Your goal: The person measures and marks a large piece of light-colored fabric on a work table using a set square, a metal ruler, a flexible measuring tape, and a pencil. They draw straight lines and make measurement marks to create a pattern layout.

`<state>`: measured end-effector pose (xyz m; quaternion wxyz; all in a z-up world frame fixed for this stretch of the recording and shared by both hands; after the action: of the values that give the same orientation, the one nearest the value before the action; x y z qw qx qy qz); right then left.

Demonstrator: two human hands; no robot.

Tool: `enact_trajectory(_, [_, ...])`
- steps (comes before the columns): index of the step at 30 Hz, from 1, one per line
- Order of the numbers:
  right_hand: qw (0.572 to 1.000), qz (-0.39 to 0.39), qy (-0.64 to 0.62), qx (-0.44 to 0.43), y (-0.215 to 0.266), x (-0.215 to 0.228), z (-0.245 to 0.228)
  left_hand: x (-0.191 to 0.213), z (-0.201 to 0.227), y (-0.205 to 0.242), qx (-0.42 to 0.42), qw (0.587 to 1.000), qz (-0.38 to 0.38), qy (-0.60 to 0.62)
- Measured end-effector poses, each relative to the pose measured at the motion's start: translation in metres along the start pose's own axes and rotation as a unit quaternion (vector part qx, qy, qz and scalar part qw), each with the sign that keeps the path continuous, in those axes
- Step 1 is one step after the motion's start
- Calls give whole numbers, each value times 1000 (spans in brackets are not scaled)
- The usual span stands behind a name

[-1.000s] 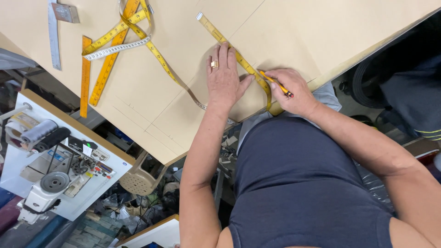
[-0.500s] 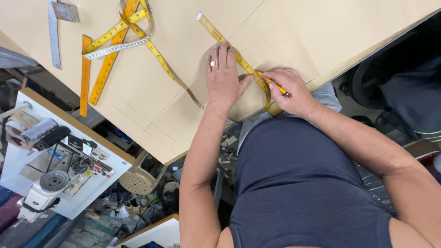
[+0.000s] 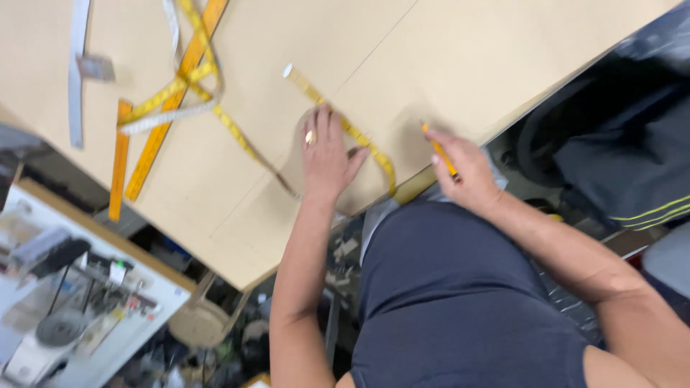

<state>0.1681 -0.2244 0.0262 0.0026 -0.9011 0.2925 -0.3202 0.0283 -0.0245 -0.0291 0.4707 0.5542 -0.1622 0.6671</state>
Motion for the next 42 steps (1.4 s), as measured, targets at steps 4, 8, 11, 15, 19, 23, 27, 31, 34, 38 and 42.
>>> enact_trajectory(4, [998,-53,38,-17,10,-1,25,-4,13,7,-29,992,91,-82])
enact_trajectory(8, [994,-70,64,62,-3,2,34,-18,42,-2,-36,986,125,-105])
enact_trajectory(11, [986,-66,82,129,-33,28,32,-32,78,-27,-60,979,168,-98])
enact_trajectory(15, [982,-95,97,129,-43,58,92,-42,142,-72,-85,967,222,-87])
enact_trajectory(19, [945,-283,123,-110,-49,82,181,-55,201,-124,-72,965,234,-96])
enact_trajectory(23, [906,-353,103,-208,-59,100,233,-61,246,-158,-56,971,216,-89])
enact_trajectory(27, [908,-346,41,-232,-82,130,248,-62,267,-176,-39,960,259,-102])
enact_trajectory(31, [876,-361,-44,-316,-97,140,271,-77,264,-177,168,976,105,88])
enact_trajectory(34, [819,-383,-98,-416,-117,165,256,-92,278,-171,256,939,4,229])
enact_trajectory(38, [743,-317,-264,-527,-111,134,277,-85,314,-176,188,926,-54,322])
enact_trajectory(42, [743,-306,-269,-531,-138,148,264,-62,321,-161,248,905,-73,337])
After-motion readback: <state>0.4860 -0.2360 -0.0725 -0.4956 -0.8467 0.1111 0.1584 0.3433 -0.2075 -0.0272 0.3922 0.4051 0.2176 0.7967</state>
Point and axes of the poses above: each hand's wrist, its own y-axis away from the middle knuckle, its own x-axis out of the back of the hand, z = x × y, the point moved 7 cm from there along -y, towards the middle knuckle, and after that the axes turned 2 degrees about z, right-handed, at the moved point
